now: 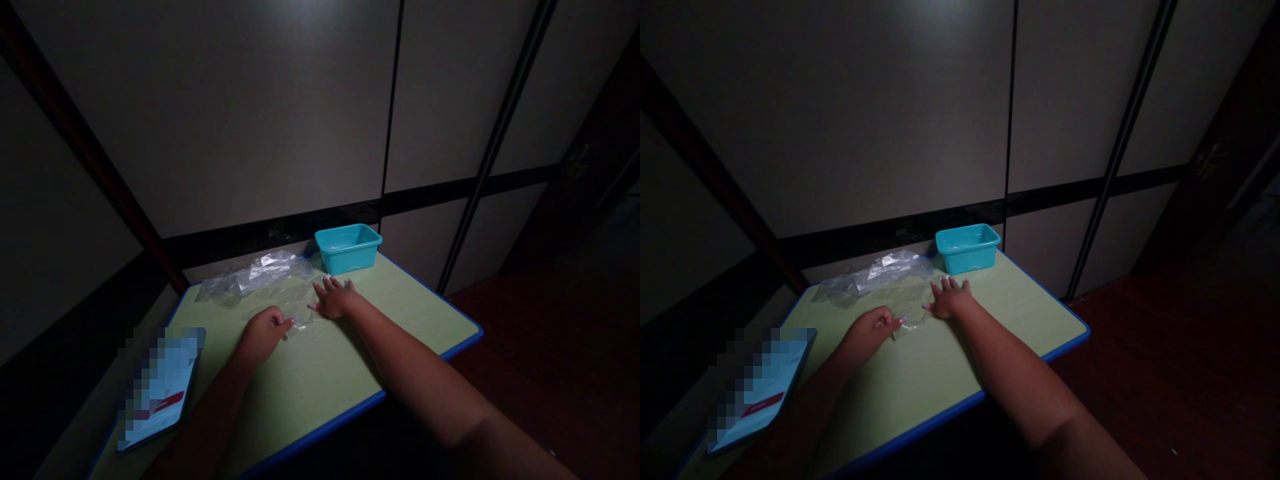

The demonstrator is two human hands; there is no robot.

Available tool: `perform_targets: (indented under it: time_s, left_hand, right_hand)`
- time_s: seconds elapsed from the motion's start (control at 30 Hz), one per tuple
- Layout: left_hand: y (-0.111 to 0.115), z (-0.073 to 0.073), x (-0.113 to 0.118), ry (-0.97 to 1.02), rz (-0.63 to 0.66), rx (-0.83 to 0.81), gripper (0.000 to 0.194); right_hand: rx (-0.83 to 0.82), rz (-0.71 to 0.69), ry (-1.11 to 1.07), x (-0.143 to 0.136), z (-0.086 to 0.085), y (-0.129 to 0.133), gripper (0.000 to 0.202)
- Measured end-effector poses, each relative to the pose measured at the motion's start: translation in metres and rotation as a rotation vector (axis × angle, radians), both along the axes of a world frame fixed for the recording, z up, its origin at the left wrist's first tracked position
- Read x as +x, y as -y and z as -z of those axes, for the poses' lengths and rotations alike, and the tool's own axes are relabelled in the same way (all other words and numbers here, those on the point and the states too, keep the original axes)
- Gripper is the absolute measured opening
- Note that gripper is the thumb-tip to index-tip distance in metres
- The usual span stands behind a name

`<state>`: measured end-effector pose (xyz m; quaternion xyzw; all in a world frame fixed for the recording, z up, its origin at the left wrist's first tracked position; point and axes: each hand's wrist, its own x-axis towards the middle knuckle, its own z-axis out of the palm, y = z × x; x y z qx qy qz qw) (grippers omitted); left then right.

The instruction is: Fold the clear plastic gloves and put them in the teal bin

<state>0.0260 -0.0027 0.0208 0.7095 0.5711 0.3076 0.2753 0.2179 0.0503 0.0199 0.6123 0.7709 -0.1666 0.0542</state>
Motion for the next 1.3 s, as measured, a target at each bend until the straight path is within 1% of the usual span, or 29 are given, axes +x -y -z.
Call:
perform_targets:
  time_s: [0.07,0.17,0.2,0.3,0.37,0.47,0.57,0.6,0.67,0.7,0.73,0.8,0.83,0.9,0.97,1.1,1.2,1.27,1.3]
  left_hand:
    - [0.003,-0.007,0.000,0.097,0.000,-0.046,0.031]
    - [0.006,-0.014,-0.001,0.062,0.035,-0.097,0.033]
    - [0.006,-0.016,-0.002,0.032,0.054,-0.075,0.032]
    - [0.006,-0.016,-0.008,-0.047,0.075,0.066,0.025]
    - [0.005,-0.015,-0.011,-0.077,0.071,0.094,0.025]
    - [0.003,-0.016,-0.015,-0.077,0.024,0.068,0.030]
    - [0.000,-0.016,-0.018,-0.064,-0.087,0.167,0.032]
    - [-0.001,-0.014,-0.018,-0.092,-0.114,0.217,0.031]
    - [-0.003,-0.009,-0.018,-0.233,-0.145,0.279,0.031]
    - [-0.002,-0.005,-0.018,-0.335,-0.148,0.277,0.037]
    - [-0.002,-0.001,-0.016,-0.439,-0.144,0.251,0.048]
    - [0.001,0.006,-0.012,-0.593,-0.101,0.164,0.071]
    - [0.002,0.009,-0.009,-0.640,-0.063,0.123,0.079]
    - [0.004,0.014,-0.004,-0.690,0.018,0.065,0.085]
    - [0.004,0.015,-0.002,-0.716,0.084,0.018,0.088]
    - [0.006,0.008,-0.008,-0.726,0.224,-0.119,0.094]
    - [0.009,-0.001,-0.015,-0.725,0.363,-0.196,0.101]
    - [0.011,-0.005,-0.018,-0.706,0.407,-0.210,0.099]
    - [0.012,-0.007,-0.018,-0.692,0.403,-0.200,0.097]
  right_hand:
    - [0.001,-0.005,0.003,0.000,-0.001,0.000,0.079]
    - [0.001,-0.013,0.006,0.000,-0.001,0.001,0.079]
    - [-0.001,-0.015,0.007,0.000,-0.001,0.001,0.079]
    - [-0.013,-0.018,0.007,0.000,-0.001,0.001,0.079]
    - [-0.023,-0.020,0.007,0.000,-0.002,0.001,0.078]
    - [-0.034,-0.040,-0.002,0.000,-0.003,0.003,0.080]
    - [-0.044,-0.101,-0.027,-0.001,-0.003,0.005,0.086]
    - [-0.046,-0.125,-0.033,-0.001,-0.004,0.006,0.088]
    - [-0.043,-0.156,-0.042,-0.002,-0.004,0.008,0.093]
    - [-0.037,-0.158,-0.049,-0.002,-0.004,0.008,0.095]
    - [-0.025,-0.152,-0.059,-0.002,-0.004,0.009,0.097]
    - [0.010,-0.115,-0.077,-0.002,-0.004,0.008,0.098]
    - [0.031,-0.092,-0.084,-0.002,-0.003,0.007,0.095]
    - [0.084,-0.039,-0.099,-0.001,0.000,0.004,0.085]
    - [0.146,0.016,-0.117,0.000,0.003,0.000,0.074]
    - [0.290,0.091,-0.150,0.003,0.006,-0.005,0.054]
    - [0.355,0.154,-0.152,0.005,0.005,-0.007,0.047]
    - [0.389,0.200,-0.152,0.006,0.004,-0.008,0.045]
    - [0.405,0.215,-0.152,0.006,0.005,-0.009,0.044]
